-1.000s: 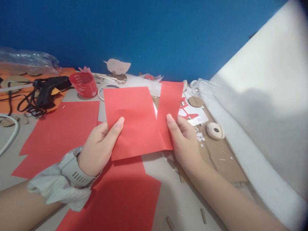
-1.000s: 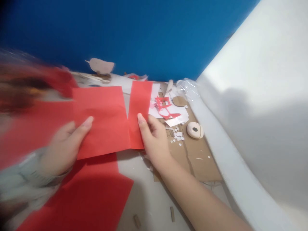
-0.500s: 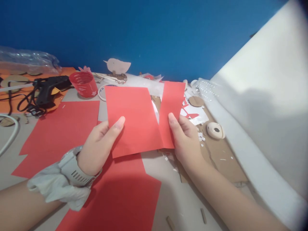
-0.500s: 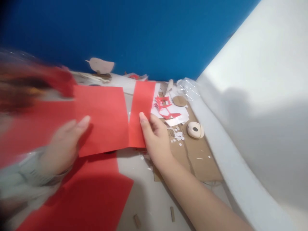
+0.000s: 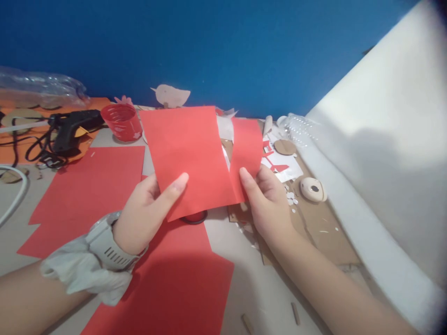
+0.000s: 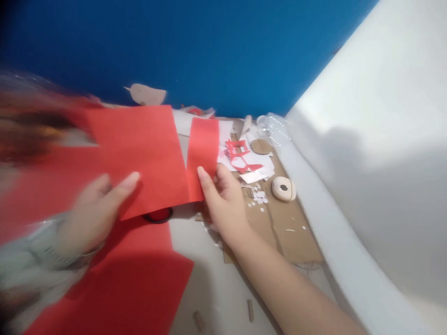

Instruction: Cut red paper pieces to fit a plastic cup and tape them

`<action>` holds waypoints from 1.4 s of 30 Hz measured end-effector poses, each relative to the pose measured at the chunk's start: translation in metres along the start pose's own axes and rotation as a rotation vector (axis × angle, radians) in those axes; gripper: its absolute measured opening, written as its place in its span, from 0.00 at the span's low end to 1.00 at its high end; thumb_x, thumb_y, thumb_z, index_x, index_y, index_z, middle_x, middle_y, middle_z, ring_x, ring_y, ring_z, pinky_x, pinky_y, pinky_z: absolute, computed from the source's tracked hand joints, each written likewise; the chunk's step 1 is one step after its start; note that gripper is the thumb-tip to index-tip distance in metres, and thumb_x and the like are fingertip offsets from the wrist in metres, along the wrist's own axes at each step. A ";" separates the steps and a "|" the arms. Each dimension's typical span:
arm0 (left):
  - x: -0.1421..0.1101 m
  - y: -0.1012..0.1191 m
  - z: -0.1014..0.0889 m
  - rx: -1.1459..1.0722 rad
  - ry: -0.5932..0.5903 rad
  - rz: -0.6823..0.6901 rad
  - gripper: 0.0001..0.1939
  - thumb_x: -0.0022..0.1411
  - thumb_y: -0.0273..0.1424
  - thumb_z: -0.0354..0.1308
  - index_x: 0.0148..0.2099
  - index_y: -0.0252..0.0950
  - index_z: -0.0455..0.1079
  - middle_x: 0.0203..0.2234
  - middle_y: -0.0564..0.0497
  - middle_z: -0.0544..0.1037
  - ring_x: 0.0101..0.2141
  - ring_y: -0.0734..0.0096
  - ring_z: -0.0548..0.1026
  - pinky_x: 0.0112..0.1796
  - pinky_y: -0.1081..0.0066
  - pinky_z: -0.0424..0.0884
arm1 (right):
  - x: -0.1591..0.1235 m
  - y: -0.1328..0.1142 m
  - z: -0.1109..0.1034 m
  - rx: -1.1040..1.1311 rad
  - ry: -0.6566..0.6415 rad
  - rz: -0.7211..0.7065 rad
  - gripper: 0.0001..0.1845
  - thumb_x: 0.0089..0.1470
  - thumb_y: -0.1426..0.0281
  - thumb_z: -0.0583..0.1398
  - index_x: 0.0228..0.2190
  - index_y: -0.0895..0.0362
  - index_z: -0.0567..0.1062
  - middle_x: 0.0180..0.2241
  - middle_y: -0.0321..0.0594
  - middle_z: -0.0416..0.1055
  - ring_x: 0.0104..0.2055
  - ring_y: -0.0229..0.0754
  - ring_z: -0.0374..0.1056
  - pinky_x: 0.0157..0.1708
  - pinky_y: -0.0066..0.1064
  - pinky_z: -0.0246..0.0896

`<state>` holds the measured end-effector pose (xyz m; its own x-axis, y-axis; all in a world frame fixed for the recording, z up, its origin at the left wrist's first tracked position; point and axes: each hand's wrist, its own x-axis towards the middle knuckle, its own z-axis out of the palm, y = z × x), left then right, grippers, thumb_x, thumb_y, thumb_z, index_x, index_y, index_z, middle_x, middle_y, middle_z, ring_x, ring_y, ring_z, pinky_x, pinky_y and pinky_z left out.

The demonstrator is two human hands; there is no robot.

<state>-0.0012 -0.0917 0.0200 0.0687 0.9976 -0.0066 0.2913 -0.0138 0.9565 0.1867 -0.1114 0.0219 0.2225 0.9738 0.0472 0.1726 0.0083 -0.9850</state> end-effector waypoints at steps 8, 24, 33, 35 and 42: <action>-0.001 0.003 0.000 -0.012 -0.058 -0.030 0.14 0.58 0.41 0.55 0.43 0.41 0.73 0.37 0.53 0.80 0.38 0.66 0.76 0.37 0.75 0.73 | 0.002 0.003 -0.003 0.035 -0.022 0.025 0.11 0.55 0.58 0.55 0.37 0.50 0.71 0.30 0.35 0.71 0.33 0.43 0.69 0.28 0.32 0.65; 0.002 0.006 0.000 0.210 -0.033 0.012 0.19 0.61 0.44 0.48 0.25 0.39 0.69 0.21 0.55 0.75 0.23 0.71 0.70 0.29 0.75 0.70 | 0.000 0.003 -0.003 -0.162 0.122 -0.116 0.11 0.57 0.58 0.52 0.34 0.49 0.71 0.24 0.34 0.61 0.32 0.41 0.61 0.29 0.31 0.56; 0.000 0.005 -0.001 0.248 0.007 0.019 0.21 0.60 0.45 0.50 0.20 0.39 0.65 0.16 0.55 0.72 0.19 0.72 0.67 0.23 0.75 0.67 | -0.003 0.003 -0.002 -0.160 0.134 -0.161 0.11 0.57 0.58 0.52 0.34 0.48 0.71 0.27 0.36 0.66 0.29 0.42 0.61 0.27 0.34 0.54; 0.000 0.006 -0.001 0.235 -0.012 0.006 0.20 0.60 0.44 0.49 0.22 0.39 0.67 0.18 0.55 0.73 0.20 0.71 0.68 0.24 0.74 0.68 | -0.004 0.003 -0.002 -0.151 0.135 -0.158 0.11 0.57 0.58 0.52 0.34 0.48 0.71 0.27 0.36 0.65 0.28 0.42 0.60 0.26 0.34 0.54; 0.002 0.006 0.000 0.201 -0.025 -0.017 0.20 0.61 0.45 0.49 0.24 0.39 0.69 0.21 0.55 0.76 0.23 0.71 0.71 0.26 0.75 0.69 | -0.004 0.002 0.000 -0.128 0.136 -0.170 0.10 0.58 0.60 0.52 0.36 0.47 0.71 0.24 0.34 0.62 0.30 0.42 0.62 0.28 0.33 0.56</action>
<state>0.0003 -0.0902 0.0255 0.0849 0.9959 -0.0316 0.4773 -0.0128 0.8786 0.1867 -0.1154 0.0193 0.3055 0.9213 0.2405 0.3369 0.1317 -0.9323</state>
